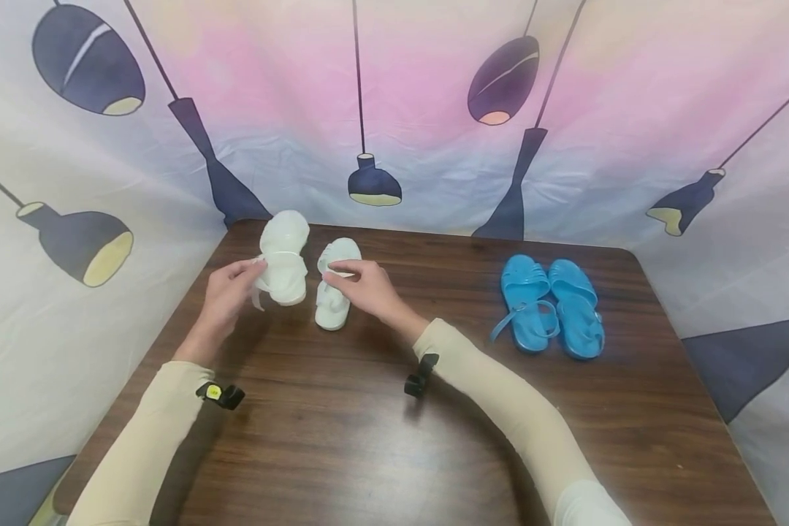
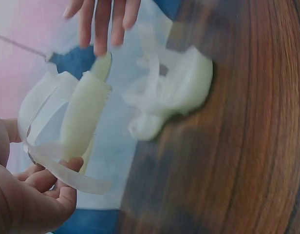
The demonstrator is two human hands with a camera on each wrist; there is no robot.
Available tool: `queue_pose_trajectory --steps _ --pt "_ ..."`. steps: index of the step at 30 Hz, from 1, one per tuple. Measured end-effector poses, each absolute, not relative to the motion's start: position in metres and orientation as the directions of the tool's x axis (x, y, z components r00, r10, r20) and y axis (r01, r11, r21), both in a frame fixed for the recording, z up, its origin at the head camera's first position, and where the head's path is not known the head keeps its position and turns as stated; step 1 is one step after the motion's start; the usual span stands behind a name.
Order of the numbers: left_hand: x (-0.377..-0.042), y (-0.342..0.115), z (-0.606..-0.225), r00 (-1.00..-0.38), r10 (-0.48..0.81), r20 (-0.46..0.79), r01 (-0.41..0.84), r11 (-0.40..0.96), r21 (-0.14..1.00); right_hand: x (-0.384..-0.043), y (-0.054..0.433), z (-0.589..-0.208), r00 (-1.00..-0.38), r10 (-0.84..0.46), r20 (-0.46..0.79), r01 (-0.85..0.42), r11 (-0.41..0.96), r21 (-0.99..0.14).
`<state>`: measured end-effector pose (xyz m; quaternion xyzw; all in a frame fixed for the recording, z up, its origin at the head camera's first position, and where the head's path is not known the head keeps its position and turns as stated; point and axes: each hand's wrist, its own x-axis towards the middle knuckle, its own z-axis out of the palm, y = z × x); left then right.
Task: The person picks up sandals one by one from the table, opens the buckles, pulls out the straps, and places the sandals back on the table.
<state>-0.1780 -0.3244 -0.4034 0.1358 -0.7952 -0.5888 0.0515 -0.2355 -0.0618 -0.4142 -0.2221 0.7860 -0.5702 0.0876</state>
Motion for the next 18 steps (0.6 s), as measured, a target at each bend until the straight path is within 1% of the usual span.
queue_pose_trajectory --steps 4,7,10,13,16,18 --pt "-0.176 -0.303 -0.393 -0.961 -0.275 -0.032 -0.061 0.095 0.994 -0.232 -0.062 -0.406 -0.875 -0.479 0.075 -0.173 0.164 -0.971" --pt "-0.173 -0.286 -0.388 -0.965 -0.263 -0.002 -0.008 0.02 1.0 -0.23 -0.059 -0.402 -0.872 -0.486 0.056 -0.124 0.108 -0.986" --pt "-0.168 -0.27 -0.384 -0.972 -0.235 0.008 0.004 0.019 1.0 -0.228 -0.056 -0.4 -0.87 -0.492 0.04 -0.093 0.084 -0.992" --pt "-0.163 -0.256 -0.382 -0.981 -0.194 0.011 0.003 0.037 0.999 -0.224 -0.05 -0.397 -0.872 -0.487 0.035 -0.095 0.099 -0.991" --pt "-0.16 -0.245 -0.381 -0.986 -0.164 0.031 0.018 0.08 0.997 -0.22 -0.041 -0.394 -0.88 -0.473 0.036 -0.112 0.133 -0.985" --pt "-0.158 -0.238 -0.381 -0.988 -0.141 0.057 0.037 0.139 0.99 -0.219 -0.035 -0.393 -0.882 -0.471 0.034 -0.112 0.139 -0.984"
